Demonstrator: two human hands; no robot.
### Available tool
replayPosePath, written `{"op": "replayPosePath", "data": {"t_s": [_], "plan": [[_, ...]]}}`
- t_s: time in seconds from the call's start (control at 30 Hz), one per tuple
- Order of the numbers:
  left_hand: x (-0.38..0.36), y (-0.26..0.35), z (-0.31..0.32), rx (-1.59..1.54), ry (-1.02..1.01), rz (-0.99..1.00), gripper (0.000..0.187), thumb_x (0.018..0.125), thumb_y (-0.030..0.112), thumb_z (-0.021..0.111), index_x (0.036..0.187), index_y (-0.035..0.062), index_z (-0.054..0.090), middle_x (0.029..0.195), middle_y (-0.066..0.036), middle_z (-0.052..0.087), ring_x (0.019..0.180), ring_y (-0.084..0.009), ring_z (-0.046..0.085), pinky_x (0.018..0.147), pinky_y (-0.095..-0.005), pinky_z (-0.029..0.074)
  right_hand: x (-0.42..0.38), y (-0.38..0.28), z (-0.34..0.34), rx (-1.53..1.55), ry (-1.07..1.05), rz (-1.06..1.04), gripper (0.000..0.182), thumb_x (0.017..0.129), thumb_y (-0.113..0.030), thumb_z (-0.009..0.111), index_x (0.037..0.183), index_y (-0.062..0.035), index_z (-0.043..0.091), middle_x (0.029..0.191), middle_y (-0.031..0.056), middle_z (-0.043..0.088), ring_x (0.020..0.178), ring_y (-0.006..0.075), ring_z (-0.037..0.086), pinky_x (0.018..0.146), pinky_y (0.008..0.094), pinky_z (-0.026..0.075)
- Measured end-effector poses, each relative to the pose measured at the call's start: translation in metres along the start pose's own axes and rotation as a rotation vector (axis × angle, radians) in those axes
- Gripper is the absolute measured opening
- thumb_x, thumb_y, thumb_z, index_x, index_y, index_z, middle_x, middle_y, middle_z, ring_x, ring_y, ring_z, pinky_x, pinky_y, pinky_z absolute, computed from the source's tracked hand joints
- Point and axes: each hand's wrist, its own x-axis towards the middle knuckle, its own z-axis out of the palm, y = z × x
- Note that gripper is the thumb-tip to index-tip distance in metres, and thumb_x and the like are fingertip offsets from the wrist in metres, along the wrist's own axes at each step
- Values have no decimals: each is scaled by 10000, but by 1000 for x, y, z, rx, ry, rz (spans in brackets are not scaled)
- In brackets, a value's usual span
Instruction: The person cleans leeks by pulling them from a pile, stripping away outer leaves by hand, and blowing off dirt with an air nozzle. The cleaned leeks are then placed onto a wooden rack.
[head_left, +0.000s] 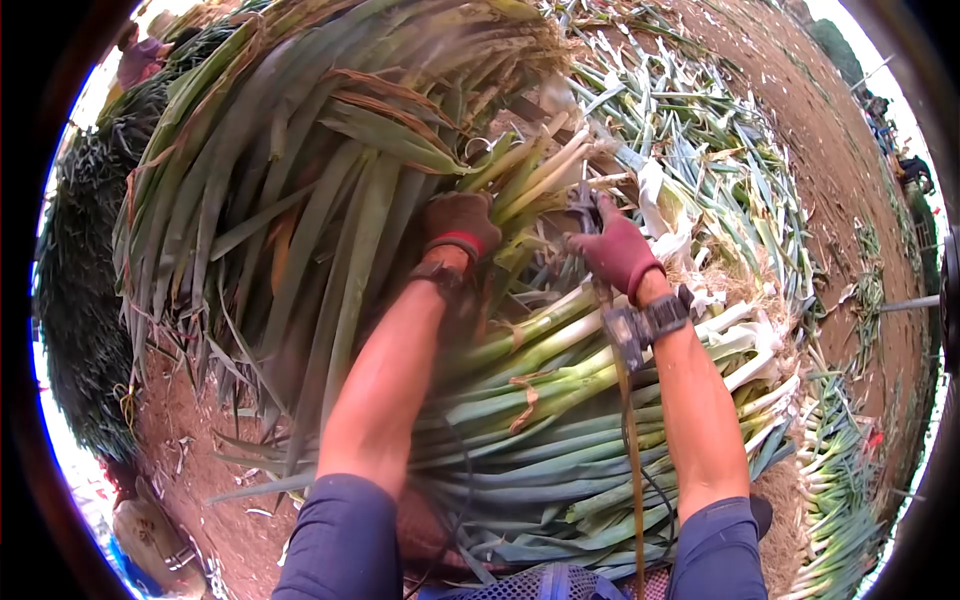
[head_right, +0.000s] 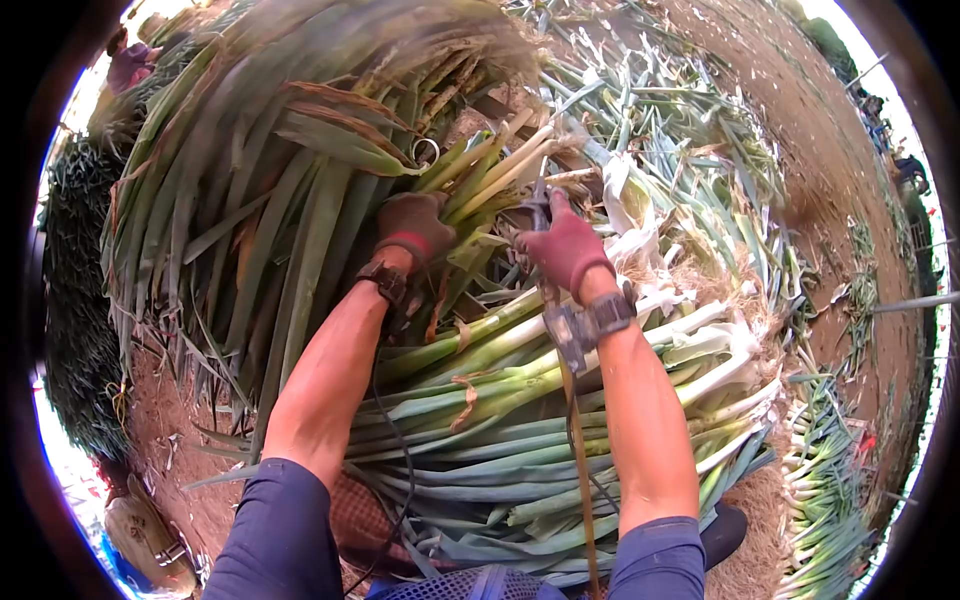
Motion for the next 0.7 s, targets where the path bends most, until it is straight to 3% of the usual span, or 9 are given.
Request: {"op": "replayPosePath", "data": {"t_s": [0.1, 0.27, 0.37, 0.43, 0.5, 0.57, 0.63, 0.7], "plan": [[0, -3, 4, 5, 39, 23, 454, 761, 308, 744, 1195, 182, 791, 1085, -175, 777, 1051, -367, 743, 956, -463, 578, 20, 8, 0, 66, -24, 9, 1029, 823, -366, 799, 1654, 15, 327, 1250, 313, 723, 1151, 421, 722, 1019, 428, 553], [-2, -3, -7, -54, 4, 3, 435, 762, 295, 750, 1176, 170, 794, 1120, -170, 780, 1084, -373, 737, 984, -472, 571, -14, 13, 2, 105, -27, -62, 1003, 851, -370, 809, 1641, 30, 339, 1285, 321, 706, 1171, 420, 715, 1036, 415, 543], [-4, -5, -19, -172, 8, -12, 406, 761, 290, 763, 1140, 148, 799, 1126, -174, 782, 1094, -379, 737, 986, -476, 573, -63, 7, 3, 254, -156, -109, 1008, 871, -393, 811, 1658, 9, 325, 1314, 326, 693, 1193, 412, 709, 1033, 401, 536], [-2, -11, -20, -246, 29, -14, 426, 751, 300, 776, 1145, 141, 801, 1121, -190, 780, 1083, -387, 739, 981, -476, 577, -102, -11, 1, 421, -355, -197, 1034, 884, -414, 799, 1680, 1, 284, 1328, 328, 686, 1206, 411, 704, 1035, 385, 529], [0, -15, -18, -274, 125, -80, 462, 750, 306, 783, 1176, 127, 795, 1141, -200, 777, 1100, -380, 736, 984, -466, 579, -124, -22, 4, 169, -372, -230, 1025, 892, -427, 788, 1668, 21, 291, 1278, 324, 702, 1169, 407, 714, 1018, 397, 535], [0, -16, -24, -270, 79, -72, 460, 755, 305, 782, 1174, 116, 793, 1137, -198, 778, 1097, -381, 737, 979, -466, 582, -115, -20, 14, 197, -366, -249, 1045, 886, -454, 791, 1658, 43, 290, 1254, 330, 705, 1169, 403, 716, 1033, 409, 533], [-3, -13, -32, -268, 39, -58, 459, 759, 305, 780, 1172, 106, 791, 1132, -197, 778, 1093, -382, 738, 974, -466, 585, -92, -21, 15, 125, -312, -21, 1080, 871, -478, 802, 1656, 51, 282, 1270, 352, 692, 1204, 435, 699, 1065, 430, 518], [-8, -11, -33, -341, 39, -65, 461, 753, 296, 777, 1173, 106, 791, 1132, -190, 779, 1096, -381, 736, 975, -469, 581, -89, -19, 25, 152, -240, -47, 1098, 866, -479, 804, 1658, 59, 267, 1287, 367, 681, 1214, 470, 686, 1056, 445, 524]]}}
